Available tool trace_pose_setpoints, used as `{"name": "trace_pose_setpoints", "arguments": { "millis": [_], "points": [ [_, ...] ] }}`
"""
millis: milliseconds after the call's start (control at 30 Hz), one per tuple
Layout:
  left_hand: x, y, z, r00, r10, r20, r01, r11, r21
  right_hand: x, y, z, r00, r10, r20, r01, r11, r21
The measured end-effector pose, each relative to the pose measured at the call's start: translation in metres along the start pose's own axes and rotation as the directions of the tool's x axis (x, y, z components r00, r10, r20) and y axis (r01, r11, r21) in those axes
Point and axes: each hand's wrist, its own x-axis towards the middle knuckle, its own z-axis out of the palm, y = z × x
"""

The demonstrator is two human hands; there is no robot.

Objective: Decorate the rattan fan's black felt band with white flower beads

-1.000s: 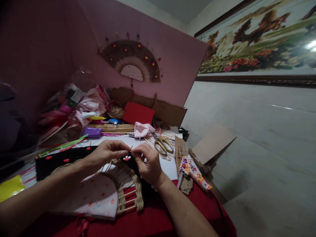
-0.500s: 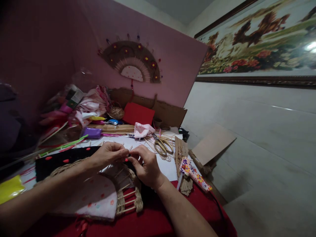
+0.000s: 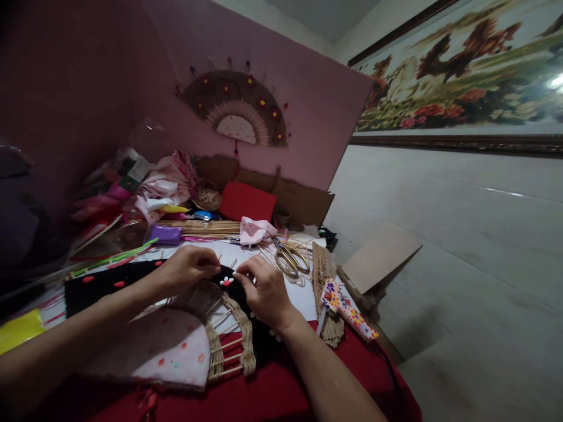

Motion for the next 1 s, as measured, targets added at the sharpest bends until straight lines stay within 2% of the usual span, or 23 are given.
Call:
{"name": "trace_pose_setpoints", "arguments": {
  "millis": [100, 200, 433, 1000],
  "points": [
    [0.002, -0.011, -0.004, 1.0, 0.015, 0.023, -0.019, 0.974, 0.226, -0.001, 0.007, 0.003, 0.995, 0.026, 0.095, -0.019, 0.997, -0.073],
    [0.0, -0.012, -0.002, 0.999, 0.02, 0.041, -0.032, 0.954, 0.297, -0.002, 0.009, 0.006, 0.99, 0.046, 0.132, -0.034, 0.995, -0.091],
    [-0.005, -0.002, 0.003, 0.998, -0.003, 0.07, -0.022, 0.933, 0.36, 0.0, 0.008, 0.01, 0.992, 0.038, 0.12, -0.023, 0.992, -0.125],
    [-0.006, -0.004, 0.005, 0.998, -0.023, 0.058, 0.0, 0.932, 0.362, 0.0, 0.012, 0.018, 0.985, 0.043, 0.169, -0.018, 0.989, -0.144]
  ]
}}
